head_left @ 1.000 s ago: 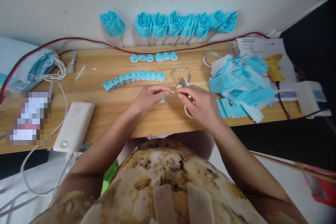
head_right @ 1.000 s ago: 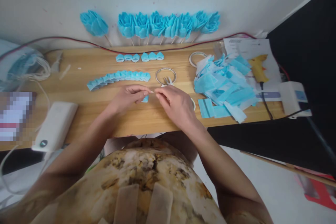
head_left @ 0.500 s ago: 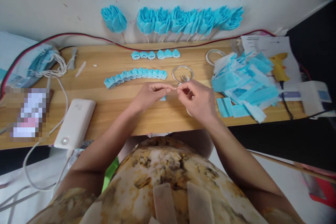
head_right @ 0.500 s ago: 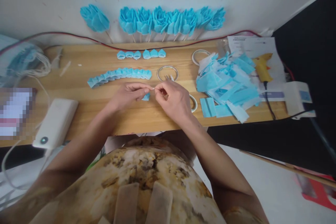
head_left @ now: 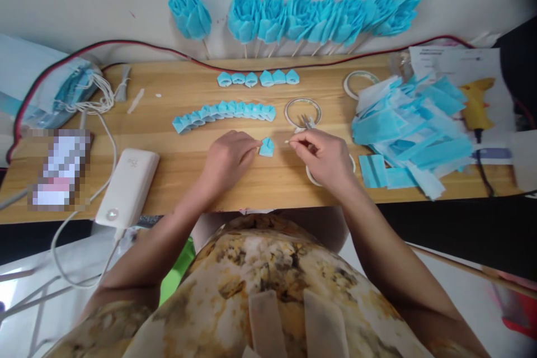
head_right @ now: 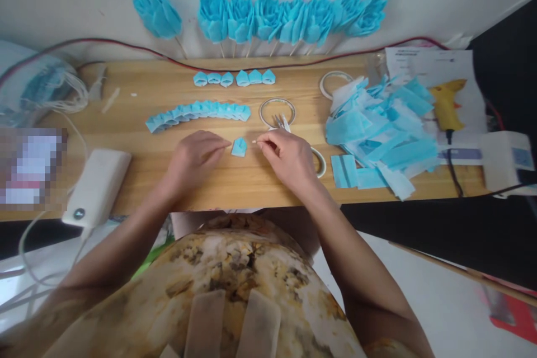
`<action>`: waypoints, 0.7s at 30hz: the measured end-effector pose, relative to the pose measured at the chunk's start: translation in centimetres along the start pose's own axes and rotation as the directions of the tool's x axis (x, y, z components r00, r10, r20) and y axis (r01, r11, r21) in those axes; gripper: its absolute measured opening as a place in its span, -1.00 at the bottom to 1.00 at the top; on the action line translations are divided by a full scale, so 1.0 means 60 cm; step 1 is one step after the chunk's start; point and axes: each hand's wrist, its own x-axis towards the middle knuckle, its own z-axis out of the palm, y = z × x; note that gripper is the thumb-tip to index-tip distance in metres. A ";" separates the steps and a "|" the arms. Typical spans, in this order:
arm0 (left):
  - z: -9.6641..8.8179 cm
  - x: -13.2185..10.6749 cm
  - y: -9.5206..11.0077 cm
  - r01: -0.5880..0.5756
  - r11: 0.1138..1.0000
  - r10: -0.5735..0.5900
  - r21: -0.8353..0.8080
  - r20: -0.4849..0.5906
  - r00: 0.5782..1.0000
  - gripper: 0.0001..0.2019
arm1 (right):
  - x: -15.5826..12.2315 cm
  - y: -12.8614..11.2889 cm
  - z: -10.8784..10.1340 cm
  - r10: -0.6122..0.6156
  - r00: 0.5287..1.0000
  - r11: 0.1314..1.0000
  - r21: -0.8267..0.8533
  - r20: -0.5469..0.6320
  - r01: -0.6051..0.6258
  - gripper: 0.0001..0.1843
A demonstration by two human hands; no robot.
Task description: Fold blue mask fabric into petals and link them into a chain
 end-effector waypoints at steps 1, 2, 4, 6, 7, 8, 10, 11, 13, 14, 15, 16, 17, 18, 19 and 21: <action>0.007 -0.004 -0.006 -0.030 0.999 0.029 0.039 0.014 0.999 -0.70 | 0.001 0.002 0.001 -0.012 1.000 1.000 0.001 0.009 0.012 -0.84; 0.013 -0.007 -0.012 -0.049 0.997 0.048 0.064 0.026 0.999 -0.69 | 0.001 0.003 0.002 -0.019 1.000 1.000 0.005 0.016 0.019 -0.84; 0.022 -0.011 -0.019 -0.075 0.993 0.072 0.087 0.040 0.997 -0.68 | 0.001 0.006 0.001 -0.022 1.000 1.000 0.015 0.014 0.022 -0.83; 0.026 -0.013 -0.024 -0.095 0.991 0.092 0.098 0.036 0.995 -0.68 | 0.000 0.008 0.001 -0.018 1.000 1.000 0.025 0.006 0.018 -0.82; 0.028 -0.013 -0.025 -0.107 0.989 0.104 0.104 0.030 0.994 -0.69 | 0.000 0.008 0.002 -0.016 1.000 0.999 0.030 0.005 0.016 -0.82; 0.029 -0.013 -0.027 -0.120 0.987 0.118 0.110 0.019 0.993 -0.69 | -0.001 0.009 0.003 -0.014 1.000 0.999 0.035 0.004 0.014 -0.81; 0.032 -0.012 -0.031 -0.147 0.981 0.149 0.124 -0.004 0.989 -0.70 | -0.004 0.010 0.006 -0.014 1.000 0.999 0.046 0.002 0.014 -0.80; 0.033 -0.012 -0.033 -0.162 0.978 0.165 0.131 -0.014 0.986 -0.71 | -0.004 0.011 0.006 -0.014 1.000 0.999 0.051 -0.003 0.014 -0.80; 0.035 -0.013 -0.038 -0.193 0.971 0.199 0.144 -0.028 0.980 -0.72 | -0.005 0.013 0.003 -0.007 1.000 0.999 0.052 -0.022 0.008 -0.81; 0.034 -0.014 -0.040 -0.209 0.967 0.216 0.148 -0.032 0.976 -0.72 | -0.005 0.015 -0.002 0.002 0.999 0.999 0.048 -0.038 0.000 -0.81; 0.033 -0.014 -0.041 -0.223 0.963 0.230 0.149 -0.033 0.973 -0.72 | -0.004 0.018 -0.008 0.014 0.998 0.999 0.041 -0.058 -0.011 -0.81; 0.030 -0.014 -0.041 -0.234 0.961 0.241 0.148 -0.029 0.970 -0.73 | -0.003 0.021 -0.016 0.027 0.996 0.999 0.032 -0.083 -0.024 -0.81; 0.027 -0.012 -0.040 -0.243 0.959 0.249 0.146 -0.021 0.968 -0.73 | -0.002 0.027 -0.025 0.037 0.994 0.999 0.020 -0.107 -0.035 -0.81; 0.022 -0.008 -0.037 -0.250 0.957 0.254 0.147 -0.009 0.967 -0.74 | 0.000 0.033 -0.035 0.041 0.991 0.999 0.004 -0.131 -0.041 -0.80; 0.017 -0.002 -0.033 -0.256 0.955 0.258 0.153 0.006 0.966 -0.74 | 0.001 0.039 -0.043 0.035 0.988 0.999 -0.018 -0.149 -0.038 -0.79; 0.009 0.019 -0.020 -0.275 0.944 0.272 0.184 0.041 0.961 -0.72 | 0.003 0.053 -0.055 -0.003 0.986 0.997 -0.075 -0.166 -0.010 -0.77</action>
